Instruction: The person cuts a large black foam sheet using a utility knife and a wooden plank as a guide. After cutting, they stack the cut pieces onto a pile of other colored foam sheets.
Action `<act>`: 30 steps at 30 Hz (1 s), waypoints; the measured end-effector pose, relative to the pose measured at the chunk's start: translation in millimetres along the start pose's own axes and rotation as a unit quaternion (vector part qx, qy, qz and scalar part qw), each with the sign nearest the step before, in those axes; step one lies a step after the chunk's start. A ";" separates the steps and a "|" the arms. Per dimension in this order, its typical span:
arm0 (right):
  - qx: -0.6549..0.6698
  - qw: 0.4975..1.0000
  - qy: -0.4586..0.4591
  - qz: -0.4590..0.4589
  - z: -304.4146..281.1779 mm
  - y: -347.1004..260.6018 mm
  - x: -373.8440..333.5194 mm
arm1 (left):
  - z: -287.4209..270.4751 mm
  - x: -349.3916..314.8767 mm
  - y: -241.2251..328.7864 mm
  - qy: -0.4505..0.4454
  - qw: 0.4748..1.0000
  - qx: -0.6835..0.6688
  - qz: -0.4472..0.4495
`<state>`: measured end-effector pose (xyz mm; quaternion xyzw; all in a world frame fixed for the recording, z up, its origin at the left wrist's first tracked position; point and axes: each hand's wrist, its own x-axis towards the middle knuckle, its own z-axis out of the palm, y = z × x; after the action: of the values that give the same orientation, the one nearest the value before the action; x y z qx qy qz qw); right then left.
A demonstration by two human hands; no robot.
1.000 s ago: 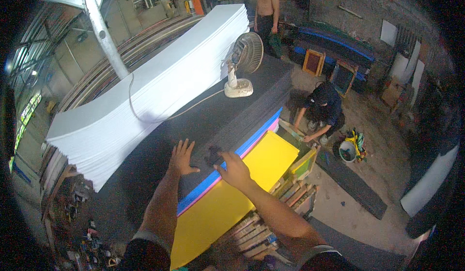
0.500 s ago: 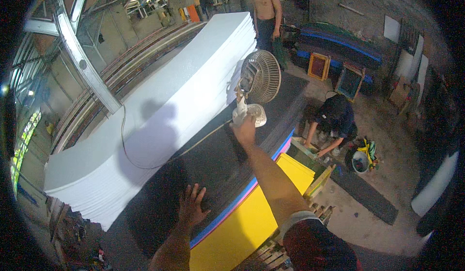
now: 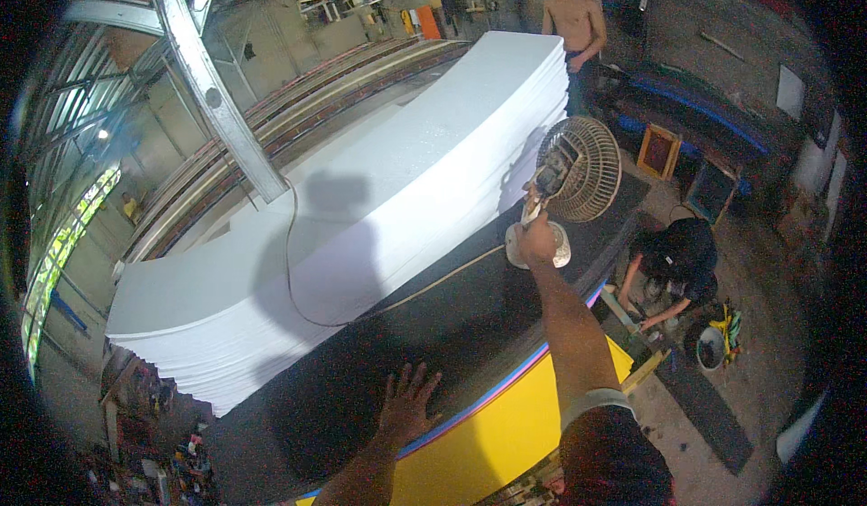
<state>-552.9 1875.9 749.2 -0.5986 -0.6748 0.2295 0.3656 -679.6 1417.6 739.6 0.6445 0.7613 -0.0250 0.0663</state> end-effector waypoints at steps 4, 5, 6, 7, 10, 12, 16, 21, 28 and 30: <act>0.012 0.996 0.040 -0.082 -39.3 -34.8 3.8 | -1.3 0.3 3.7 0.013 1.000 -0.008 0.006; 0.018 0.993 0.046 -0.105 -58.8 -63.4 -3.5 | 0.1 -2.2 2.2 0.016 1.000 -0.006 0.002; 0.032 0.988 0.067 -0.138 -72.7 -79.8 2.7 | 1.9 -1.3 1.9 0.021 1.000 -0.004 0.003; 0.041 0.985 0.076 -0.151 -85.2 -99.9 10.1 | 2.5 -0.3 1.0 0.026 1.000 -0.001 0.004; 0.086 0.969 0.080 -0.216 -126.3 -174.3 16.9 | 3.8 -4.0 -1.0 0.045 0.999 -0.011 0.008; 0.080 0.964 0.079 -0.240 -133.1 -219.5 28.3 | 4.7 -2.9 -1.2 0.036 0.999 -0.015 -0.003; 0.063 0.958 0.050 -0.275 -127.8 -294.0 29.8 | -3.1 -1.8 -1.6 0.022 1.000 -0.018 0.002; 0.051 0.954 -0.003 -0.296 -65.7 -334.9 43.2 | -3.0 0.8 1.2 -0.006 0.999 -0.044 0.000; 0.055 0.957 -0.070 -0.275 -0.2 -354.2 38.1 | 4.9 -0.7 -3.0 0.022 0.998 -0.066 0.002; 0.058 0.959 -0.066 -0.271 16.3 -353.4 40.9 | 20.3 3.0 -7.7 0.046 0.997 -0.056 0.017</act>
<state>-792.3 1855.0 1012.0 -0.3546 -0.8199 0.1995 0.4027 -686.2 1416.7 718.7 0.6532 0.7526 0.0490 0.0675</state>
